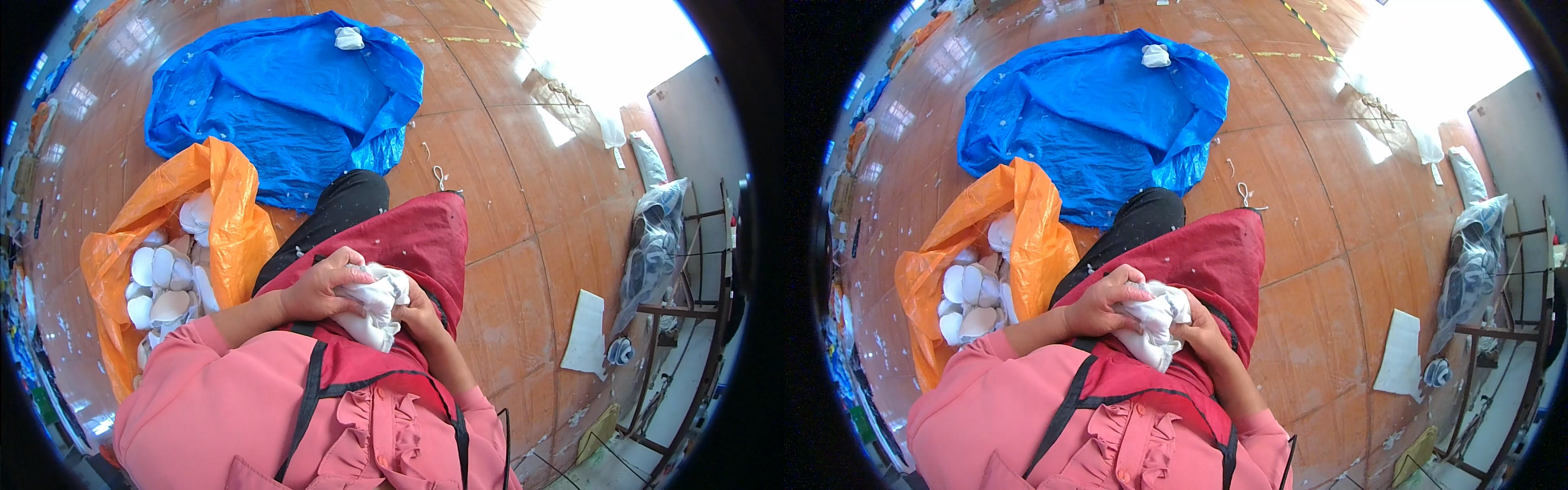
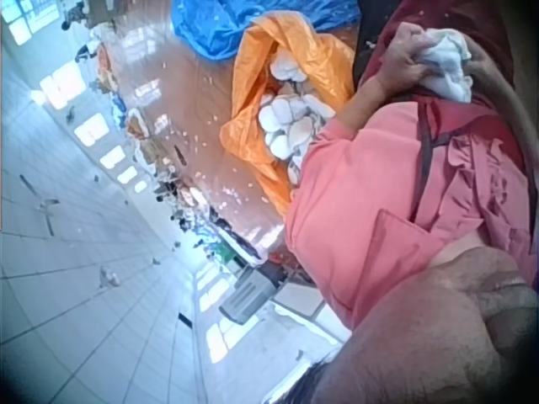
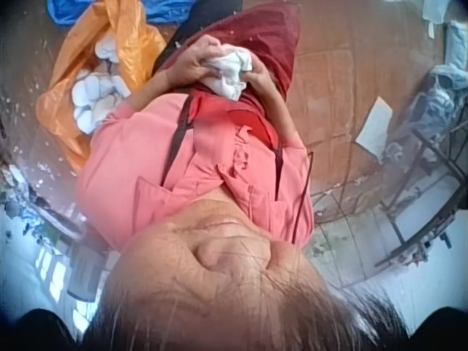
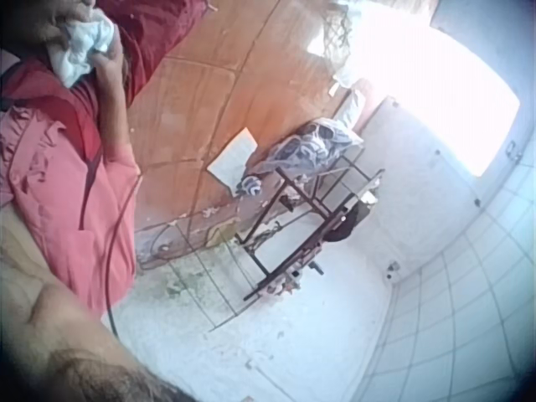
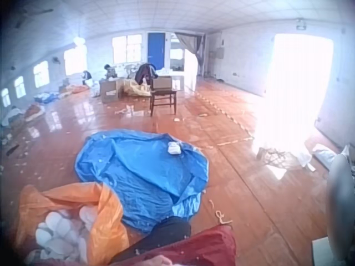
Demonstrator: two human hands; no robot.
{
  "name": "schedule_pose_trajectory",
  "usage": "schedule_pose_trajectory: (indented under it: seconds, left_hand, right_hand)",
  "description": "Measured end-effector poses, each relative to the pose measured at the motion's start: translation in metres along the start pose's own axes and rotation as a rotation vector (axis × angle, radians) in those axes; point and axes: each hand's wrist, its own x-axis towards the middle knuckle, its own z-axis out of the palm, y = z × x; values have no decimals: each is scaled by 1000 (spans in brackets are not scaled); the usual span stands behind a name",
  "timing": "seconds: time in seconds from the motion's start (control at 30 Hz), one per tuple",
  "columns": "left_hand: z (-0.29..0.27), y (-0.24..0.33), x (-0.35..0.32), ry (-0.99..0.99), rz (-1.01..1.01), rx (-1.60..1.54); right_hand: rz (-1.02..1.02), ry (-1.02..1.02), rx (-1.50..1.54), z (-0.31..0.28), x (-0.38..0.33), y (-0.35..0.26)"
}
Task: The person sits on the floor and repeatedly stuffs white material into white socks, shaping them into small bundles. They pick up socks from an orange bag, fill them with the material, and place the finished bundles onto a blue tarp nearby.
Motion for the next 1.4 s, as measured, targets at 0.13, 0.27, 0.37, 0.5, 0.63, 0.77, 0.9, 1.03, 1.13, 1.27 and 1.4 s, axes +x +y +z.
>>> schedule_pose_trajectory:
  seconds: [0.13,0.27,0.37,0.5,0.63,0.77,0.9,1.03,1.13,1.27,1.4]
  left_hand:
    - [0,4,1,38,57,80]
    - [1,10,1,33,85,129]
    - [-3,12,0,16,166,218]
    - [-2,4,1,6,296,287]
    - [-3,10,4,1,310,274]
    - [-14,21,10,-65,232,190]
    - [-15,40,12,53,-219,-103]
    - [-10,32,14,150,-445,-292]
    - [-21,21,21,14,-629,-391]
    - [-28,26,34,-145,-773,-480]
    - [-35,20,48,-259,-877,-515]
  right_hand:
    - [-31,-102,-74,-7,0,-3]
    - [23,-51,-6,-10,2,3]
    - [-29,-196,126,-5,3,-11]
    - [85,-58,40,1,3,-21]
    - [51,-121,3,0,9,-27]
    - [90,16,55,14,9,-28]
    - [123,155,-191,17,15,-17]
    - [68,262,-424,21,17,-9]
    - [-171,279,-719,32,18,-12]
    - [-440,272,-890,43,21,-20]
    - [-499,231,-950,48,22,-26]
